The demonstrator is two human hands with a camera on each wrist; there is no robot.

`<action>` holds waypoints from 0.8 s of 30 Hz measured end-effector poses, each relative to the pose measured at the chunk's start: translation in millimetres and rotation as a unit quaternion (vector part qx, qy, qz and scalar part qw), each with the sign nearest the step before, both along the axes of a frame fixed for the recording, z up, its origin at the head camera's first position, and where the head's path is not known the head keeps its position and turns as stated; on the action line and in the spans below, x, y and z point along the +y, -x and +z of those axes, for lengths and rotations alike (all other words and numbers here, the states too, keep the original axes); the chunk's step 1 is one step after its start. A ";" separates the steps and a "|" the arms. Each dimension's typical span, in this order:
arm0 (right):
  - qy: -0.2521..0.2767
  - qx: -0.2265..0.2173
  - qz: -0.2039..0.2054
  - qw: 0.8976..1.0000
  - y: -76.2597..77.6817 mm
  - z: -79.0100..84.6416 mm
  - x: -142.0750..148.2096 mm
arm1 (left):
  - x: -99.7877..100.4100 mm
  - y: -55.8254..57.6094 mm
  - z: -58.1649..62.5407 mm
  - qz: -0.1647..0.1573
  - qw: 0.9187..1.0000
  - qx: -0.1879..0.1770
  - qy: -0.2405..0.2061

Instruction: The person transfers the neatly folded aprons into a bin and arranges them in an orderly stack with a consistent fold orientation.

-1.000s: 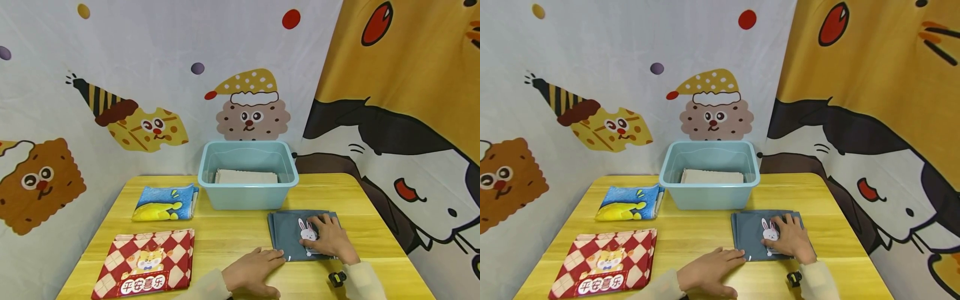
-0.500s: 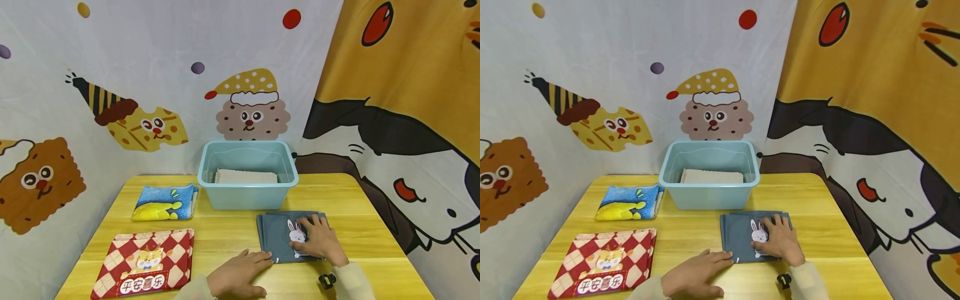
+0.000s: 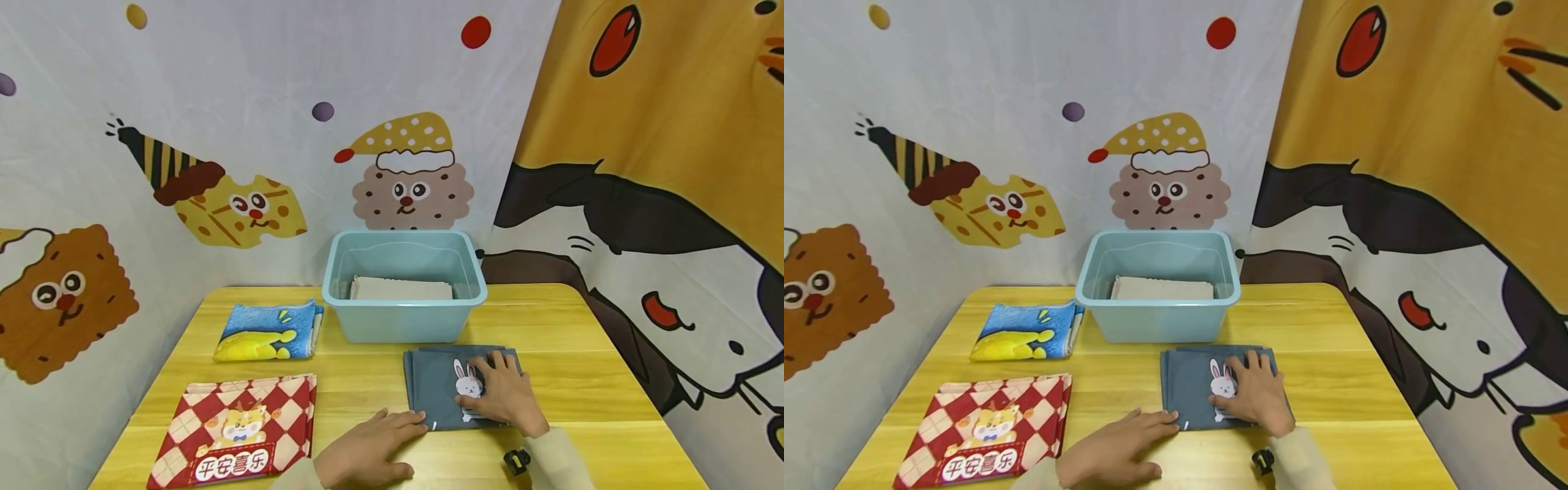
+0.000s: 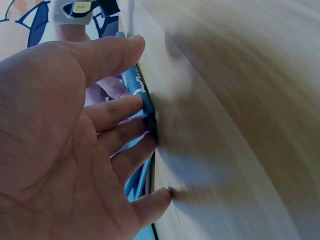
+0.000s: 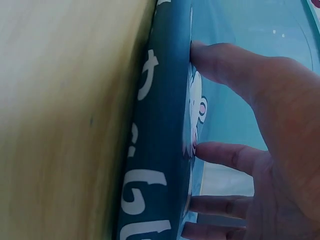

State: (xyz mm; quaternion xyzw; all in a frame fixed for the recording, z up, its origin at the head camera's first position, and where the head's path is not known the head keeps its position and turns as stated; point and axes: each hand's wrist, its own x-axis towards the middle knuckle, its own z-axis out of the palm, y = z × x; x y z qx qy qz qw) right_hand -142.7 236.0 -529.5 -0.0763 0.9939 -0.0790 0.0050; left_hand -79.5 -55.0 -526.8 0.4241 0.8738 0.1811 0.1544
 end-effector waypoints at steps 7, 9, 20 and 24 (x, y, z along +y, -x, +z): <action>-0.006 0.011 0.002 1.000 -0.9 -0.1 -15.8 | -13.0 0.0 -1.7 0.005 1.000 0.002 -0.014; -0.008 0.011 0.001 1.000 -0.6 -0.5 -19.7 | -16.4 0.0 0.1 0.007 1.000 -0.005 -0.016; -0.010 0.023 0.010 1.000 -1.5 -0.9 -44.0 | -36.3 -3.0 9.4 0.032 0.998 -0.042 -0.021; -0.022 0.021 0.013 0.999 -1.7 -0.9 -54.0 | -44.3 -2.4 11.7 0.031 0.998 -0.049 -0.030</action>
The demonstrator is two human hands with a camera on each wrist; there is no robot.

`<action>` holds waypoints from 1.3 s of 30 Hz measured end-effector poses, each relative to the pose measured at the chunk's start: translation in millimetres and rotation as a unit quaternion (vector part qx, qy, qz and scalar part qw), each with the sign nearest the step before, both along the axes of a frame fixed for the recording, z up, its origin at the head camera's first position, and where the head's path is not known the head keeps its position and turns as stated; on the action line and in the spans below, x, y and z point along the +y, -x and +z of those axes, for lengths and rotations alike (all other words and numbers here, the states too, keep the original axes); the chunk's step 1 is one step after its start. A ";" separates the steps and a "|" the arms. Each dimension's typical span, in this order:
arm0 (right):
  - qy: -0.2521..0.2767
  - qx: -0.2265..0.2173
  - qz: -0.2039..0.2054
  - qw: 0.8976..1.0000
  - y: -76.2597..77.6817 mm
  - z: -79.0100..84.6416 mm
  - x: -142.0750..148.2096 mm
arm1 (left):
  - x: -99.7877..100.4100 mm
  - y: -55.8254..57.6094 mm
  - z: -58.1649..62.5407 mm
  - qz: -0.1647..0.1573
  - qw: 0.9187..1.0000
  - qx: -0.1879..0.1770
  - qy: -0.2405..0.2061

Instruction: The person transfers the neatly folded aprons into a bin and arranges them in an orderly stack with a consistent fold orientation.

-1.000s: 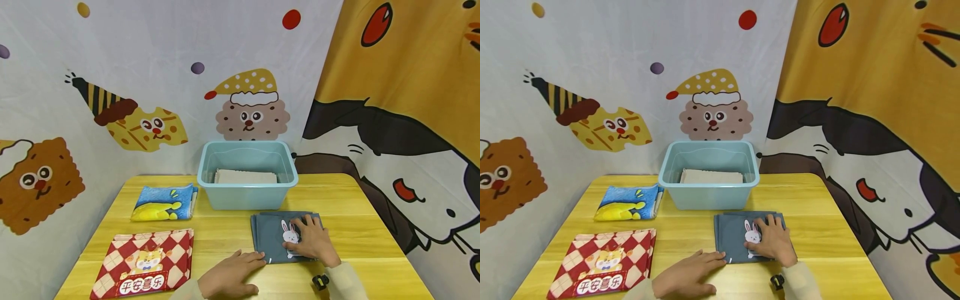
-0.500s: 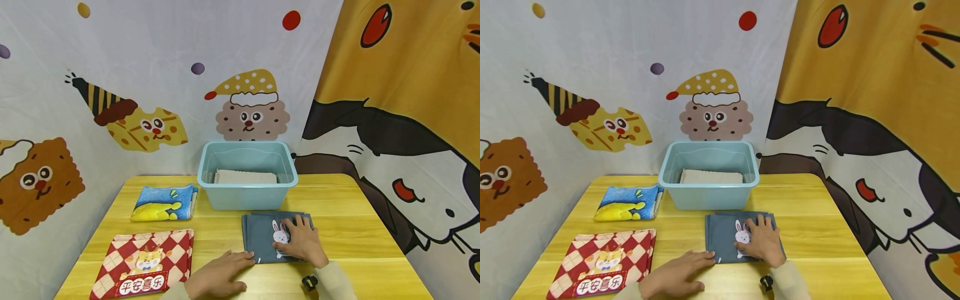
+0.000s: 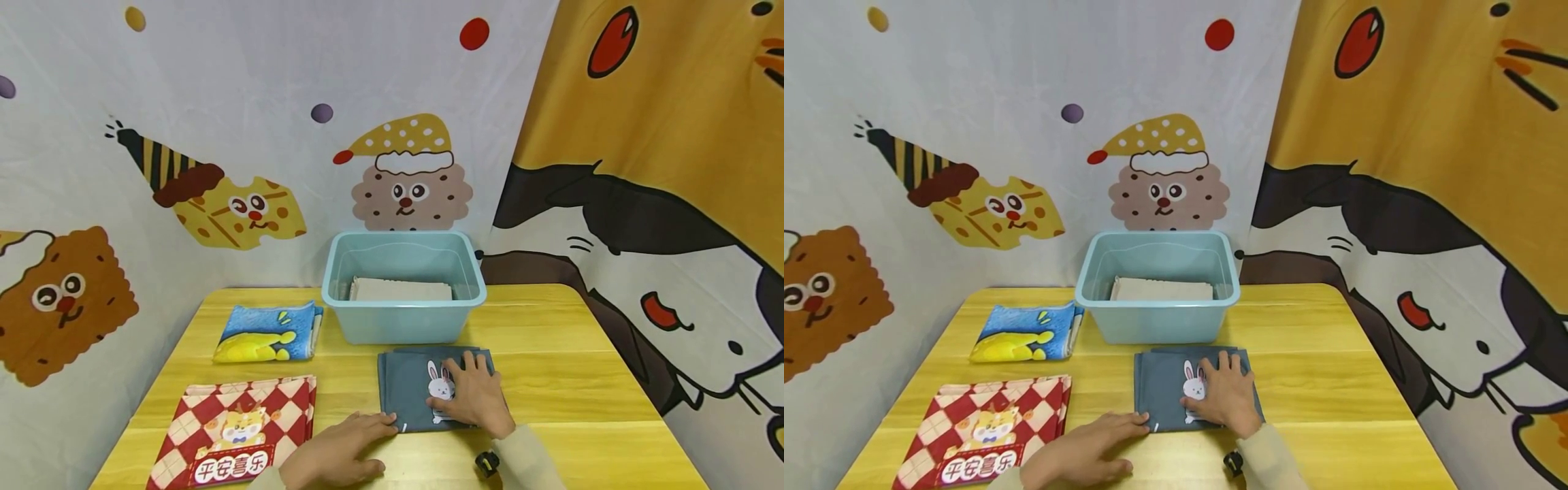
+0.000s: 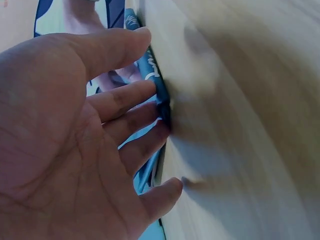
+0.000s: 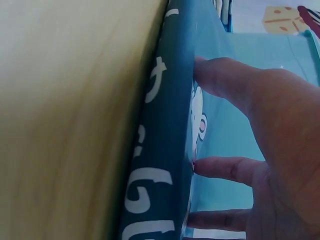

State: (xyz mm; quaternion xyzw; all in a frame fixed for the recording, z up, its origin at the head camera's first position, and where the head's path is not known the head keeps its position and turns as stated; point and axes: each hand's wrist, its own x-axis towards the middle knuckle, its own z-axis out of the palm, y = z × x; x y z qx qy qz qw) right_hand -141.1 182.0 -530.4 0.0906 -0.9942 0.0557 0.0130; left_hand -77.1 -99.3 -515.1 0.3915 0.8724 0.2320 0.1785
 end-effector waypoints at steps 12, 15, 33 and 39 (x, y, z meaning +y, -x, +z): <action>-0.010 0.005 0.001 1.000 -2.3 -3.8 -20.3 | -16.0 4.8 10.6 -0.001 0.999 -0.035 0.013; -0.002 0.000 0.002 1.000 -3.4 -1.1 -19.1 | -13.0 6.2 9.9 0.004 1.000 -0.020 -0.003; 0.086 -0.051 0.073 0.992 1.4 12.1 8.8 | 5.1 30.4 -11.8 0.142 0.977 0.002 -0.158; 0.117 -0.053 0.065 0.990 3.4 13.2 18.7 | 6.0 36.7 -16.7 0.200 0.958 -0.021 -0.205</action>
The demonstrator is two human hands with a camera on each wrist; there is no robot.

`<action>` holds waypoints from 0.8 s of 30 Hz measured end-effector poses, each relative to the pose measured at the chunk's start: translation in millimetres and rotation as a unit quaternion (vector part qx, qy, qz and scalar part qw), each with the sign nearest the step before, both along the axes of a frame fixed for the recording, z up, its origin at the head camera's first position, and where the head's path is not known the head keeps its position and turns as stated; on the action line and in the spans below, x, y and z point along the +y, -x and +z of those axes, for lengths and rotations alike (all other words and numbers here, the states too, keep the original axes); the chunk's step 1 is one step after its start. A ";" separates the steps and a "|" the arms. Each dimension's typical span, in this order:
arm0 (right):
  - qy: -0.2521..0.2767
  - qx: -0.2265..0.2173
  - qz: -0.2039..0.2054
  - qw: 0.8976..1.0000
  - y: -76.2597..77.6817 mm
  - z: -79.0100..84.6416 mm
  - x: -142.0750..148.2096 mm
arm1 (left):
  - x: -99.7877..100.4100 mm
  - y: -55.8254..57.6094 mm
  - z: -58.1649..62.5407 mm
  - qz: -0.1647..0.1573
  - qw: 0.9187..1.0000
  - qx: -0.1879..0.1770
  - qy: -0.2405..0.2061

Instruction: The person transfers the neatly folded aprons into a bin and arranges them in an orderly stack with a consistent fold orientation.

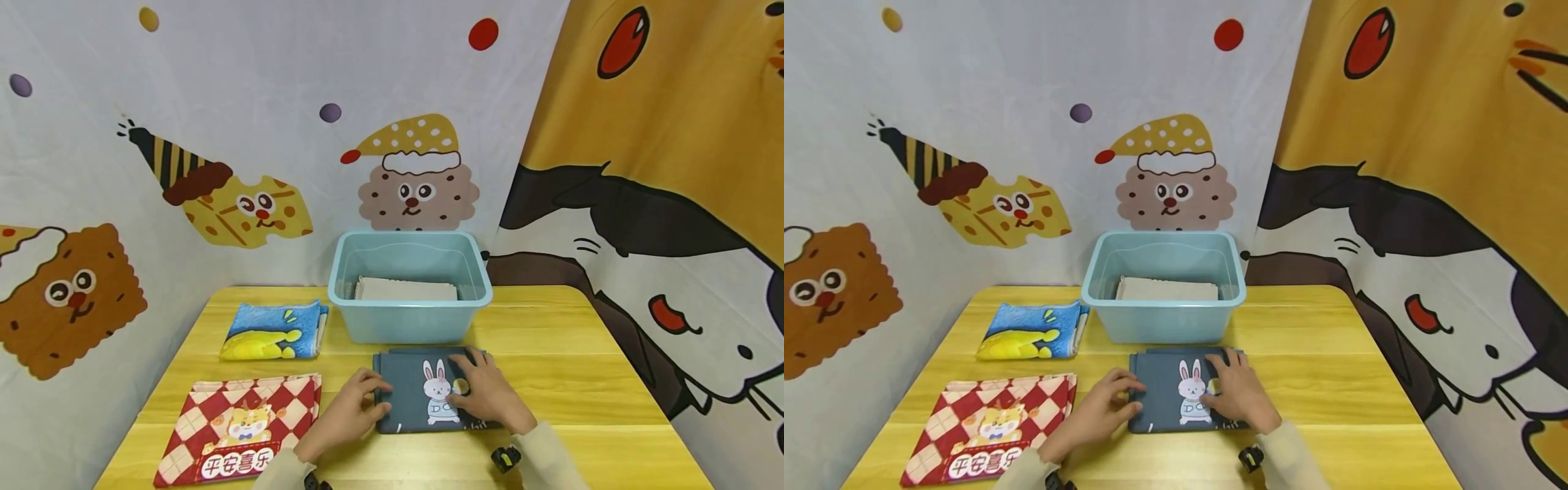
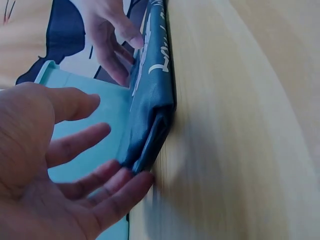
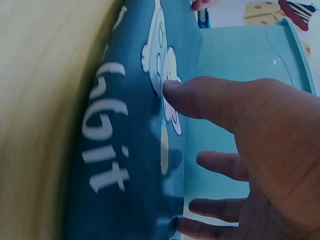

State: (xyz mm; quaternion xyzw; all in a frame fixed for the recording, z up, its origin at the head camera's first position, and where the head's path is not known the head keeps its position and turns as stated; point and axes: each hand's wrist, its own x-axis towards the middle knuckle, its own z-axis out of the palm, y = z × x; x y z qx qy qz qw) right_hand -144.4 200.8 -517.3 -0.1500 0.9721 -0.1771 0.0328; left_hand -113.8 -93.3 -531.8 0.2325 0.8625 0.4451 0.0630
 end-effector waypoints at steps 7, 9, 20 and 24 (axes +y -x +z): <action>0.019 -0.023 -0.045 0.999 1.1 1.7 12.7 | 5.2 5.0 -4.3 0.091 0.995 -0.036 -0.016; 0.027 -0.033 -0.058 0.997 1.3 2.4 17.0 | 6.4 6.0 -5.1 0.111 0.992 -0.047 -0.023; 0.111 -0.108 -0.106 0.982 3.4 5.9 39.4 | 7.4 9.9 -6.1 0.133 0.973 -0.147 -0.121; 0.147 -0.139 -0.131 0.971 4.9 7.2 43.1 | 6.5 10.7 -1.8 0.130 0.954 -0.212 -0.166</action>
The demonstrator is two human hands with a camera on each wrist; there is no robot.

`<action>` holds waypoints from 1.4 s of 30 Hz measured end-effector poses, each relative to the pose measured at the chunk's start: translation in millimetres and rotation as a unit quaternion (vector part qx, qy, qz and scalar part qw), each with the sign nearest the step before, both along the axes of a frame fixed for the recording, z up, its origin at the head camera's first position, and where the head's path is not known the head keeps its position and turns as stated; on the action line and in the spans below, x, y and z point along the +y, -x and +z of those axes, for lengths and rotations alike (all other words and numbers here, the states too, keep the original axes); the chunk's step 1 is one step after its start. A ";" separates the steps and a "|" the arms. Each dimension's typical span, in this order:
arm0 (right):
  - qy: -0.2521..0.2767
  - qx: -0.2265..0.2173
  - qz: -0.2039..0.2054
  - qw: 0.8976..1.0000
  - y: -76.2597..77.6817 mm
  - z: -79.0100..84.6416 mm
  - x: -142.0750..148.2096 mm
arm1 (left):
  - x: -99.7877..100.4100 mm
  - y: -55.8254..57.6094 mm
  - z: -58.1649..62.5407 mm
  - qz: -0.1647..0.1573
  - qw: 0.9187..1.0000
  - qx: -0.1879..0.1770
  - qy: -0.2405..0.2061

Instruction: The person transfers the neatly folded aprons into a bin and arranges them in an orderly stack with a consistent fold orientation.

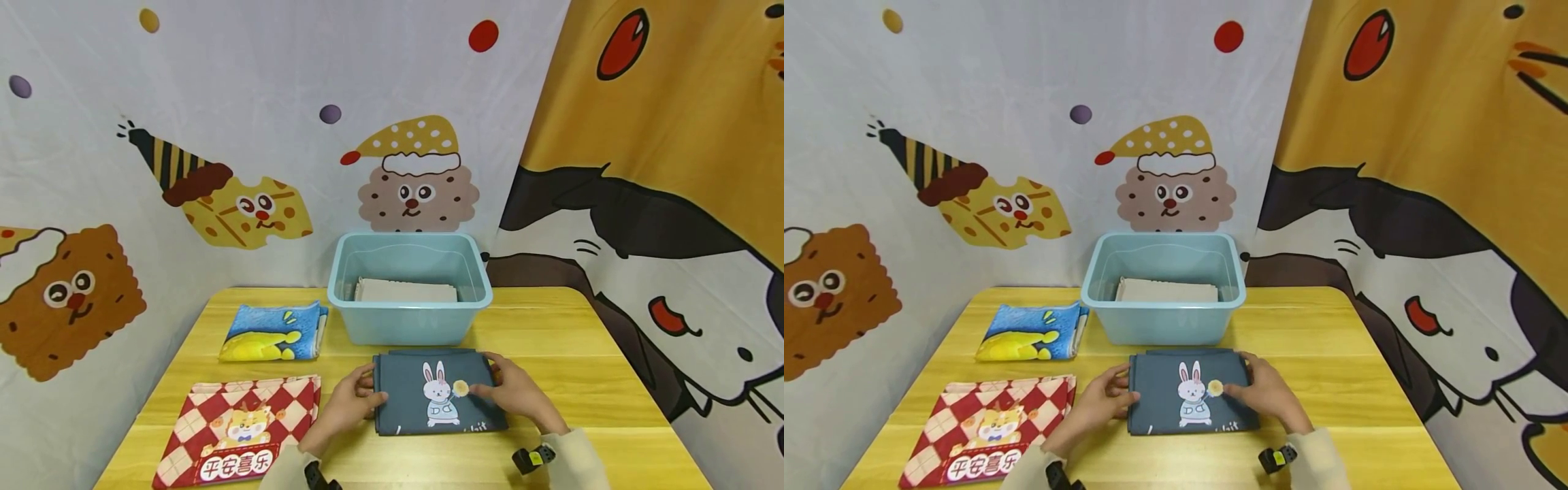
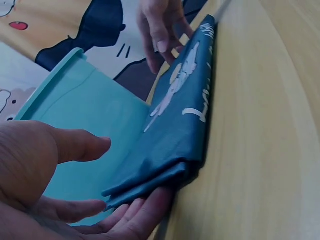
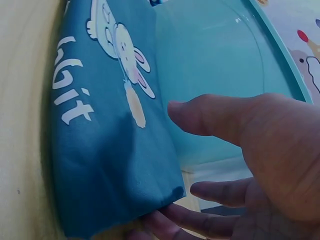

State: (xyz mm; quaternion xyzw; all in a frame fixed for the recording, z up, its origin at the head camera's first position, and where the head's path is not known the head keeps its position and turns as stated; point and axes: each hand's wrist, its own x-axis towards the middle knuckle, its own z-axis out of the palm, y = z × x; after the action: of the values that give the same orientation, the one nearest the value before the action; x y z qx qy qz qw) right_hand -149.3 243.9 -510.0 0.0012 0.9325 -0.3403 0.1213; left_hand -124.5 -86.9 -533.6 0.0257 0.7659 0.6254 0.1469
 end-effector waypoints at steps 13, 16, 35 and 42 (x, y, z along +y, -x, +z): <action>-0.003 -0.036 -0.042 0.998 4.3 -3.6 4.9 | 3.0 0.3 8.2 0.018 0.996 -0.092 -0.004; -0.006 -0.050 -0.052 0.997 4.9 -5.3 5.3 | 5.1 -0.3 9.8 0.017 0.995 -0.095 0.006; 0.006 -0.083 -0.097 0.992 6.0 -1.3 4.2 | 12.0 0.5 9.1 0.037 0.998 -0.040 0.042; 0.078 -0.092 -0.098 0.988 8.9 -11.5 7.4 | 4.8 2.5 6.9 0.010 0.998 -0.057 -0.017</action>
State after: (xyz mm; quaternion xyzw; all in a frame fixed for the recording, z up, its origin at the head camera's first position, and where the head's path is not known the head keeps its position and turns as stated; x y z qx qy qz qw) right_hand -158.3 251.3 -521.5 0.1145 0.8834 -0.4204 0.1726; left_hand -127.0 -82.0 -526.8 -0.0154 0.7459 0.6400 0.1837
